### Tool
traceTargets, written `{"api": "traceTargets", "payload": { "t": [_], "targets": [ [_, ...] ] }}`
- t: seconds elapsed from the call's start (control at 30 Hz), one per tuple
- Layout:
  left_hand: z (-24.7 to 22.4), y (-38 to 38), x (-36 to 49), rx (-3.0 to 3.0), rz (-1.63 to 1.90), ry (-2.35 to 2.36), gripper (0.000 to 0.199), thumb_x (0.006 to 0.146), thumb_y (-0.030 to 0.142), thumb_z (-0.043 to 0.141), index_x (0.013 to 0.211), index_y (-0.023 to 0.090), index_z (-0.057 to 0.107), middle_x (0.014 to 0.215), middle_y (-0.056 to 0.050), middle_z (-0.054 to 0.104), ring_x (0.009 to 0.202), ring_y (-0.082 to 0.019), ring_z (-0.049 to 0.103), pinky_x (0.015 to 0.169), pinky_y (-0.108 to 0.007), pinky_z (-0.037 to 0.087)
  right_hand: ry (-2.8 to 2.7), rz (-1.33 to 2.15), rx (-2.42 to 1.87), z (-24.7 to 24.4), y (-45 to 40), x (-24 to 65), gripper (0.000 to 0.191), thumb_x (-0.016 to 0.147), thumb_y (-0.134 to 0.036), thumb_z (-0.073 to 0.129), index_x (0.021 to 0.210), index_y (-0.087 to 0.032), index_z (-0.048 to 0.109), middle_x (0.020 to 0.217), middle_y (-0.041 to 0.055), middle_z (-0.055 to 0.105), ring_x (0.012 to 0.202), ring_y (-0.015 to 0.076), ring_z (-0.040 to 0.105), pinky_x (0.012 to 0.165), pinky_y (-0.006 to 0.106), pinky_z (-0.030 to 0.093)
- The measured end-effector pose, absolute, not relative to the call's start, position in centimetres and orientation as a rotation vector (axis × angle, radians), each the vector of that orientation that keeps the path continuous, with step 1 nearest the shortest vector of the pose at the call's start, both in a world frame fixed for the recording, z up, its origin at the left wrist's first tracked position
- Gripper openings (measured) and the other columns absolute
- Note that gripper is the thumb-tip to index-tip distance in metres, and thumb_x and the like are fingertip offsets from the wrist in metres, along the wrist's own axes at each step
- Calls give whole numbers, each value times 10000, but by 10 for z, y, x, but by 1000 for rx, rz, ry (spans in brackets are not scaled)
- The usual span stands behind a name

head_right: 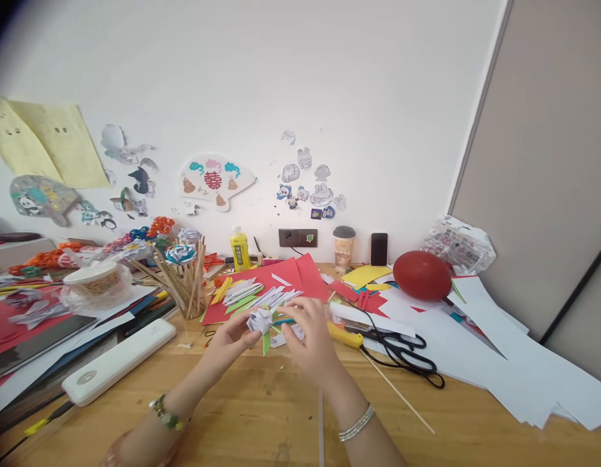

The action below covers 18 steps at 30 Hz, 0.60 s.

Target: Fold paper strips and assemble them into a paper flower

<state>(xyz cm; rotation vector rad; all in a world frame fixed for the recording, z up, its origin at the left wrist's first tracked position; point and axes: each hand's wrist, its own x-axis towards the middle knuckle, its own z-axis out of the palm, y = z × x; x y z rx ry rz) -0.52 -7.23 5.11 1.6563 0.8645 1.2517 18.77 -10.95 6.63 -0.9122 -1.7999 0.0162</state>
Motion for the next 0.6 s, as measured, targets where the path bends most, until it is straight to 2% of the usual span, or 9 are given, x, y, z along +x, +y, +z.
{"api": "traceTargets", "payload": {
  "t": [0.23, 0.37, 0.5, 0.6],
  "targets": [
    [51, -71, -6, 1745, 1328, 912, 404, 610, 349, 734, 969, 174, 669, 1063, -104, 655, 1005, -256, 565, 893, -372, 432, -1880, 23, -907, 69, -119, 182, 265, 855, -248, 434, 1068, -248, 592, 1055, 56, 523, 1009, 210, 446, 871, 376, 359],
    [51, -71, -6, 1794, 1350, 924, 379, 632, 332, 720, 975, 182, 665, 1080, -99, 645, 1015, -254, 564, 878, -368, 445, -1913, -2, -909, 69, -120, 182, 249, 851, -259, 448, 1044, -241, 603, 1036, 56, 519, 997, 213, 434, 868, 377, 354],
    [53, -72, -6, 1836, 1377, 929, 357, 637, 323, 714, 966, 189, 672, 1073, -97, 646, 1017, -254, 563, 863, -361, 458, -1925, -45, -949, 68, -121, 179, 295, 852, -259, 452, 1124, -228, 562, 1066, 69, 506, 996, 218, 420, 863, 381, 353],
    [54, -72, -5, 1855, 1390, 934, 339, 634, 316, 715, 947, 190, 679, 1071, -99, 647, 1031, -257, 559, 867, -364, 463, -1934, -77, -957, 67, -120, 179, 272, 851, -248, 455, 1090, -236, 583, 1045, 66, 509, 985, 218, 424, 853, 382, 359]
  ]
}}
